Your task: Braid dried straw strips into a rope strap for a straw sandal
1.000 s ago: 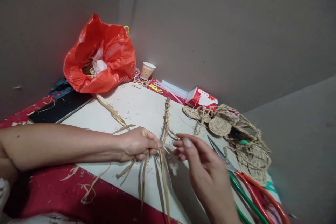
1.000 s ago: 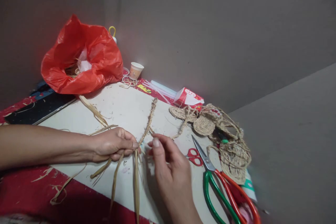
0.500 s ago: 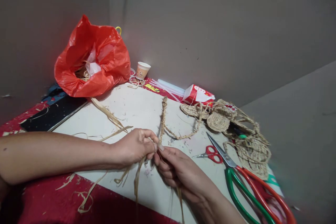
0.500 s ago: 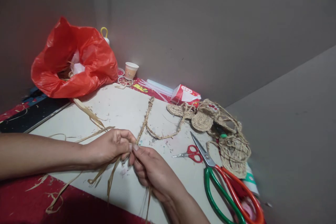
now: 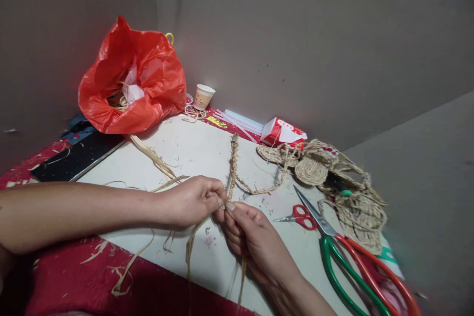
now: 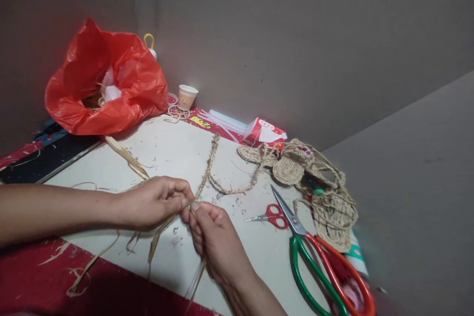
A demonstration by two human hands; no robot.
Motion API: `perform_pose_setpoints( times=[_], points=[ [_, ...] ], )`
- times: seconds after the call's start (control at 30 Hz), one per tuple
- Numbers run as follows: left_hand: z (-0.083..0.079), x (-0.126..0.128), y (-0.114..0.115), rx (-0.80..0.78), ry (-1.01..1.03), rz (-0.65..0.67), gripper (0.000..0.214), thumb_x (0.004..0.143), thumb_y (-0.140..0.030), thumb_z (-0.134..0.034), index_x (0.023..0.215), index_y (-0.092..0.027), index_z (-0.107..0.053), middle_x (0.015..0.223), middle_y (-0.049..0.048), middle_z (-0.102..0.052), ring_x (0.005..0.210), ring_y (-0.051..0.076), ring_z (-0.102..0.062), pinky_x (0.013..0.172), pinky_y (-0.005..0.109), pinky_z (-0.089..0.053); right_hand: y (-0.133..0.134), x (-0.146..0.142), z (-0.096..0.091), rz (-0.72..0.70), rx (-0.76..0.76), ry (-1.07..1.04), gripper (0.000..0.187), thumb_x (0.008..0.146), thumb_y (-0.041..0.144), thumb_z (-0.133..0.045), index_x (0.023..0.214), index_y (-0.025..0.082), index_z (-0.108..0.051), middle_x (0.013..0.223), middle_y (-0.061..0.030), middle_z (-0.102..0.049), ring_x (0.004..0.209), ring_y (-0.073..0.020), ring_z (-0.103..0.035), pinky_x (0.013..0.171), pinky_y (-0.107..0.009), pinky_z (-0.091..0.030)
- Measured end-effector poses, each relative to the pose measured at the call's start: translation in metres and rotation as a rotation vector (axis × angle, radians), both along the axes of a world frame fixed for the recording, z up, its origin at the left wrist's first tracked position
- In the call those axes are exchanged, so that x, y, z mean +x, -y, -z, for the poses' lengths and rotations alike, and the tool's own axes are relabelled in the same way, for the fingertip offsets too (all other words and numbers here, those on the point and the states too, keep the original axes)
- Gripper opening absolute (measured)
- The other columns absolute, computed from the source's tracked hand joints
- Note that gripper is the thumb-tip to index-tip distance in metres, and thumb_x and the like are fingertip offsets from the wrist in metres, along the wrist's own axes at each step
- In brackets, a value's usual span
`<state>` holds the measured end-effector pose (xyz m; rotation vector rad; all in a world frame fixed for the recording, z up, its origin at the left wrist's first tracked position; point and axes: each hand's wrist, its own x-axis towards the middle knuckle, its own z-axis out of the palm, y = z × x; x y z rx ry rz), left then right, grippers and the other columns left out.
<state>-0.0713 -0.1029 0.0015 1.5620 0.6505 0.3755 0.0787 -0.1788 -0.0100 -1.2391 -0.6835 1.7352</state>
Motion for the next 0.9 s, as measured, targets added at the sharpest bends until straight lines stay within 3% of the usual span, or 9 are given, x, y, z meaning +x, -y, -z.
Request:
perform_pose_setpoints(
  times=[0.17,0.33,0.43,0.53,0.67,0.77,0.9],
  points=[
    [-0.013,-0.005,-0.009,0.419,-0.216,0.062,0.017,0.078,-0.016,-0.048,0.066,-0.015,-0.06,0.058,-0.0024,-0.053,0.055,0.009,-0.043,0.054,0.02,-0.031,0.001,-0.003,0.002,0.079,-0.009,0.121,0.04,0.074,0.045,-0.064,0.054,0.017,-0.043,0.038,0.0116,-0.027,0.035,-0.0024,-0.014,0.035,-0.018,-0.009],
    [-0.02,-0.006,0.001,0.6,-0.374,0.08,0.024,0.085,-0.026,-0.043,0.068,-0.017,-0.058,0.055,-0.0016,-0.051,0.05,0.01,-0.041,0.049,0.022,-0.027,0.004,-0.007,0.005,0.106,0.007,0.157,0.036,0.075,0.046,-0.063,0.059,0.016,-0.05,0.037,0.0119,-0.025,0.036,-0.0033,-0.013,0.036,-0.02,-0.007],
    [-0.016,-0.006,0.014,0.822,-0.45,0.155,0.023,0.087,-0.025,-0.039,0.075,-0.016,-0.056,0.06,0.0018,-0.057,0.05,0.013,-0.046,0.048,0.025,-0.027,0.008,-0.01,0.007,0.124,0.024,0.125,0.039,0.075,0.046,-0.064,0.058,0.017,-0.045,0.04,0.0116,-0.025,0.038,-0.0036,-0.013,0.037,-0.02,-0.008],
    [-0.007,-0.008,0.025,1.132,-0.478,0.226,0.01,0.08,-0.014,-0.044,0.08,-0.014,-0.054,0.065,0.0051,-0.058,0.051,0.016,-0.051,0.045,0.027,-0.029,0.011,-0.015,0.007,0.153,-0.006,0.076,0.043,0.074,0.047,-0.065,0.055,0.019,-0.038,0.04,0.0115,-0.025,0.037,-0.0033,-0.014,0.036,-0.019,-0.009],
    [0.001,-0.009,0.036,1.49,-0.472,0.208,0.019,0.076,-0.005,-0.041,0.089,-0.009,-0.055,0.069,0.0081,-0.058,0.057,0.02,-0.056,0.041,0.027,-0.032,0.011,-0.021,0.003,0.211,-0.041,0.041,0.043,0.072,0.046,-0.068,0.056,0.018,-0.039,0.04,0.0121,-0.023,0.037,-0.0025,-0.013,0.035,-0.017,-0.01],
    [0.001,-0.01,0.043,1.579,-0.387,0.237,0.025,0.079,-0.006,-0.038,0.096,-0.006,-0.056,0.076,0.0108,-0.061,0.061,0.02,-0.056,0.041,0.029,-0.036,0.011,-0.023,0.002,0.254,-0.068,0.019,0.038,0.072,0.043,-0.069,0.059,0.016,-0.046,0.042,0.01,-0.032,0.038,-0.0022,-0.021,0.036,-0.015,-0.015],
    [-0.007,-0.014,0.045,1.494,-0.206,0.264,0.015,0.082,-0.015,-0.043,0.075,-0.014,-0.057,0.066,0.0052,-0.058,0.054,0.017,-0.051,0.044,0.03,-0.037,0.011,-0.018,0.001,0.255,-0.115,-0.026,0.033,0.071,0.043,-0.07,0.065,0.016,-0.051,0.04,0.0116,-0.029,0.036,-0.002,-0.017,0.034,-0.014,-0.014]
  ],
)
